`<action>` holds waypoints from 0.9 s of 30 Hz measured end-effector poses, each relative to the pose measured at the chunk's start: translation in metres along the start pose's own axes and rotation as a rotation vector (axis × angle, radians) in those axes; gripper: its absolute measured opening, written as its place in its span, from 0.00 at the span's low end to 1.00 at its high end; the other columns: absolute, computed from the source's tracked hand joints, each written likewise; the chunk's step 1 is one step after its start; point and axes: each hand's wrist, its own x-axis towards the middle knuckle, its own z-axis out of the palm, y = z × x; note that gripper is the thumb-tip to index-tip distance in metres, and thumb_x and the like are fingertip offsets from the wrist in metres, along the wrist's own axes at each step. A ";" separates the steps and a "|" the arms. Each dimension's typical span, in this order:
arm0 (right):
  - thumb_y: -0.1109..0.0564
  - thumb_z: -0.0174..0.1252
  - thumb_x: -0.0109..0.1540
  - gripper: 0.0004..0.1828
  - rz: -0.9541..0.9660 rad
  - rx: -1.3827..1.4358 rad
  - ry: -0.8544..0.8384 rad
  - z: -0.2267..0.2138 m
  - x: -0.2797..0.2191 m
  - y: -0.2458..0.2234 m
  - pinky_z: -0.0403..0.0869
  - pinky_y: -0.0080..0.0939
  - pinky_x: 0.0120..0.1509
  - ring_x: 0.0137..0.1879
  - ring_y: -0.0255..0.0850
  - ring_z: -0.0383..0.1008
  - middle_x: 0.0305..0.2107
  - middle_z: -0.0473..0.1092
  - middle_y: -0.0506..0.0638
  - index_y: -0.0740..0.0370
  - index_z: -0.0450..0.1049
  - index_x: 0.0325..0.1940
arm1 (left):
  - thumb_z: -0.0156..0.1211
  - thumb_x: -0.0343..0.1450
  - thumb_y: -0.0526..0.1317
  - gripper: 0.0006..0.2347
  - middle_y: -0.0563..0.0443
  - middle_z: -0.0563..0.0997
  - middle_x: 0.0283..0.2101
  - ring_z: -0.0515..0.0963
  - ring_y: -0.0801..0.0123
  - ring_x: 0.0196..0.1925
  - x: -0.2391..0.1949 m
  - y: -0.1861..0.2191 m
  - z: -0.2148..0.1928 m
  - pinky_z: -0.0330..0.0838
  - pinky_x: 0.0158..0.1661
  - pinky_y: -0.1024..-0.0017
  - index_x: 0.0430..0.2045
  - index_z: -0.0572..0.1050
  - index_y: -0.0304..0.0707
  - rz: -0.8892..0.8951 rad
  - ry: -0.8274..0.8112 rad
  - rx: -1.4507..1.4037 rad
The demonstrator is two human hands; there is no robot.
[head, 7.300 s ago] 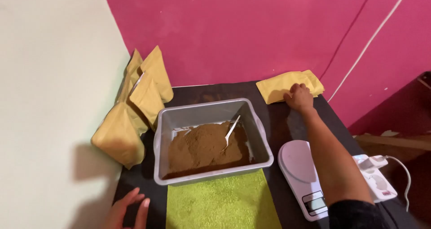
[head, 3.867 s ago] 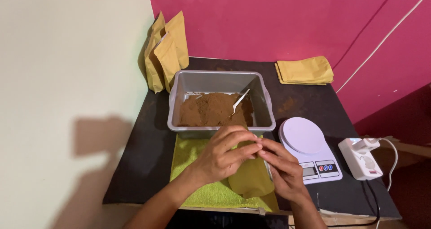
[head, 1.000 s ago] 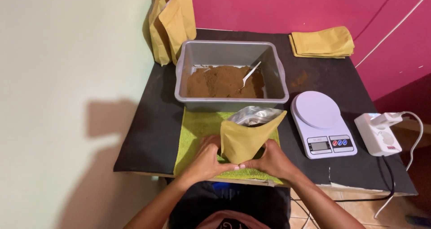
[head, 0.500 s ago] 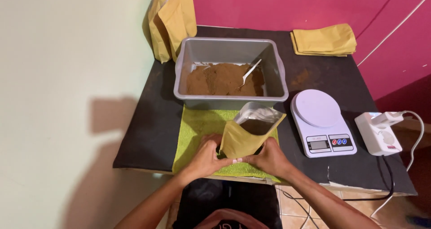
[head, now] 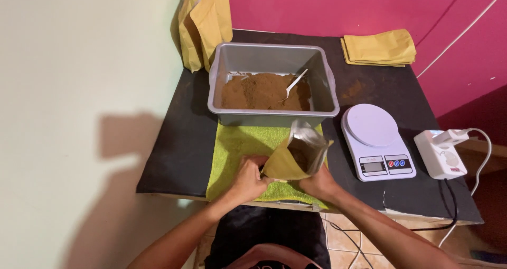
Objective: The person is organizing yellow coffee bags by picking them up, opening and flattening them, and then stacking them neatly on a table.
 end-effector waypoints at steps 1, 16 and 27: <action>0.64 0.77 0.47 0.34 -0.002 -0.002 -0.002 -0.001 0.001 0.000 0.79 0.68 0.55 0.54 0.64 0.78 0.46 0.78 0.64 0.66 0.75 0.56 | 0.72 0.59 0.27 0.06 0.42 0.81 0.21 0.79 0.55 0.24 0.002 -0.013 0.006 0.76 0.29 0.68 0.24 0.82 0.31 0.001 0.003 -0.001; 0.70 0.75 0.44 0.39 -0.172 0.109 -0.019 -0.012 0.009 0.021 0.74 0.68 0.63 0.57 0.70 0.76 0.50 0.73 0.73 0.74 0.71 0.58 | 0.75 0.59 0.31 0.19 0.21 0.82 0.40 0.82 0.31 0.46 0.004 0.073 -0.032 0.76 0.45 0.46 0.40 0.77 0.17 -0.058 -0.207 -0.036; 0.66 0.76 0.43 0.40 -0.140 -0.001 0.009 -0.017 0.006 0.020 0.68 0.69 0.70 0.62 0.72 0.71 0.51 0.73 0.75 0.78 0.71 0.58 | 0.66 0.61 0.30 0.07 0.50 0.81 0.22 0.79 0.72 0.27 0.010 -0.032 0.019 0.74 0.28 0.73 0.30 0.83 0.38 0.053 0.077 -0.136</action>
